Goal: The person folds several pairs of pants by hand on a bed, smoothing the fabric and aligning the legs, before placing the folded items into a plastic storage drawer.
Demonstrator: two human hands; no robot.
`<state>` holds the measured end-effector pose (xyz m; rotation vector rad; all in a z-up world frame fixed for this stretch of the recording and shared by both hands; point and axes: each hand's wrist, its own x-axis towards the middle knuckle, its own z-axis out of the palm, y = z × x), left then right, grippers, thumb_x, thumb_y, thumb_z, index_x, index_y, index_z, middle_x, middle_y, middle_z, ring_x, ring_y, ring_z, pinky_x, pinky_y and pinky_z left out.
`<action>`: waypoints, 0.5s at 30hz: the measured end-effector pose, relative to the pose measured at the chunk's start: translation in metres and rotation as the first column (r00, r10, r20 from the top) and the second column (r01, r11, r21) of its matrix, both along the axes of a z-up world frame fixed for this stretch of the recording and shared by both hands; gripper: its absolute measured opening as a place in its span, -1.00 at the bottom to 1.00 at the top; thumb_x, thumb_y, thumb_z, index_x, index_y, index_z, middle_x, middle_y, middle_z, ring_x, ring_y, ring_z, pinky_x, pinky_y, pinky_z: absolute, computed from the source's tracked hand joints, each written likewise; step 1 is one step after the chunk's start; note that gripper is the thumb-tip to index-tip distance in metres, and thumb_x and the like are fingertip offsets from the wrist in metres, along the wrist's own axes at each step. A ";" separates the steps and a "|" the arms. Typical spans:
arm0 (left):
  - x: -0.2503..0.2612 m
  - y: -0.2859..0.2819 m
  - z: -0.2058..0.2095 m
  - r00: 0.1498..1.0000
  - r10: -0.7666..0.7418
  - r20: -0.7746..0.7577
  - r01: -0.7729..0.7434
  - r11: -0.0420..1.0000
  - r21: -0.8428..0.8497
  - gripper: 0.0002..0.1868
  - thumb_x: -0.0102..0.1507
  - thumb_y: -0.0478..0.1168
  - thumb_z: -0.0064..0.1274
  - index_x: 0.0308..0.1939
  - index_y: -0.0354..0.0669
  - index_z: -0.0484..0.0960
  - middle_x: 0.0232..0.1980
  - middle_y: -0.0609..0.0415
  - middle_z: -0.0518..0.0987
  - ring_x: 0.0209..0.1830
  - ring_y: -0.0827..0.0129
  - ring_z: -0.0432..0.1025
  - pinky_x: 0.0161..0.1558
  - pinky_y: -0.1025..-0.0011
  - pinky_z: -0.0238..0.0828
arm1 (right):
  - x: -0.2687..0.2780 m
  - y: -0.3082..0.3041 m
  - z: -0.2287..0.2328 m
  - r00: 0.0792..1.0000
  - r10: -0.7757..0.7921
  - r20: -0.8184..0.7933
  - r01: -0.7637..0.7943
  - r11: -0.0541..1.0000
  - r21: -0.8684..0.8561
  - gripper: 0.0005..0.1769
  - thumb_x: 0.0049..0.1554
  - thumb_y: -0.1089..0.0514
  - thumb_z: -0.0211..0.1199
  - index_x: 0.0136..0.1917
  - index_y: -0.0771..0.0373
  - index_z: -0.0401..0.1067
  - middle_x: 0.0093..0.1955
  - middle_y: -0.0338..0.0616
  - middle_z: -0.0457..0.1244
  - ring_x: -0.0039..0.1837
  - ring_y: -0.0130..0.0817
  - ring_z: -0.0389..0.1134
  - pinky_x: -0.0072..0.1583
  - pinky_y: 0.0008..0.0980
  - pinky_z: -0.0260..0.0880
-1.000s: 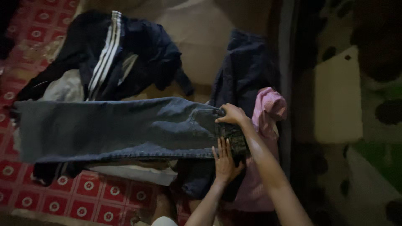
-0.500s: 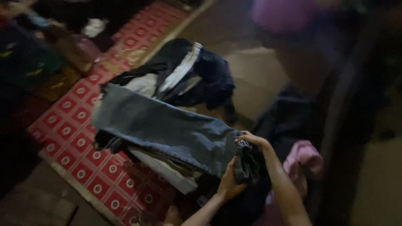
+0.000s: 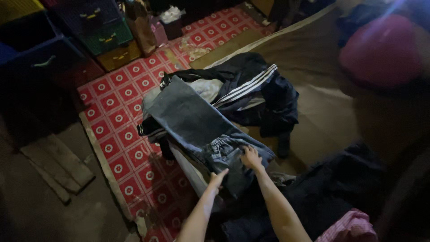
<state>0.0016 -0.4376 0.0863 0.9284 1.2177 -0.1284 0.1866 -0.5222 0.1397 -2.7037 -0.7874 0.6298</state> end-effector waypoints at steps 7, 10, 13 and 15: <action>-0.016 -0.044 -0.001 0.986 -0.009 0.165 0.015 0.999 -0.032 -0.35 0.10 0.07 0.39 0.06 -0.34 0.61 0.01 -0.11 0.67 -0.04 0.17 0.55 -0.06 0.31 0.50 | 0.042 -0.026 -0.001 0.953 -0.136 0.269 0.092 0.981 0.170 -0.23 0.01 -0.25 0.36 0.41 0.05 0.33 0.38 0.06 0.21 0.45 0.13 0.11 0.28 0.48 0.02; -0.020 -0.044 -0.007 0.989 0.009 0.148 -0.013 1.000 0.025 -0.49 0.09 -0.01 0.38 -0.07 -0.34 0.68 -0.14 -0.08 0.71 -0.19 0.20 0.58 -0.15 0.27 0.51 | 0.067 -0.029 0.000 0.991 -0.034 -0.131 0.017 0.992 -0.127 -0.56 0.10 -0.30 0.24 0.13 -0.09 0.59 0.09 -0.21 0.49 0.28 -0.22 0.44 0.44 0.28 0.08; -0.017 -0.034 -0.008 0.998 -0.028 0.061 0.019 0.989 0.147 -0.51 0.08 -0.02 0.37 -0.09 -0.35 0.68 -0.17 -0.12 0.70 -0.23 0.19 0.55 -0.17 0.24 0.49 | 0.082 -0.018 0.000 0.995 -0.099 0.021 0.101 0.993 -0.066 -0.61 0.06 -0.29 0.31 0.03 -0.11 0.66 0.02 -0.18 0.45 0.18 -0.12 0.45 0.33 0.13 0.22; -0.014 -0.029 -0.007 0.998 -0.059 0.009 0.056 0.979 0.197 -0.49 0.09 0.00 0.36 -0.07 -0.35 0.71 -0.16 -0.16 0.70 -0.25 0.16 0.52 -0.18 0.25 0.45 | 0.080 -0.014 -0.001 0.980 -0.198 -0.006 0.196 0.974 -0.117 -0.59 0.09 -0.29 0.33 0.12 -0.13 0.66 0.11 -0.12 0.45 0.21 -0.09 0.45 0.33 0.11 0.23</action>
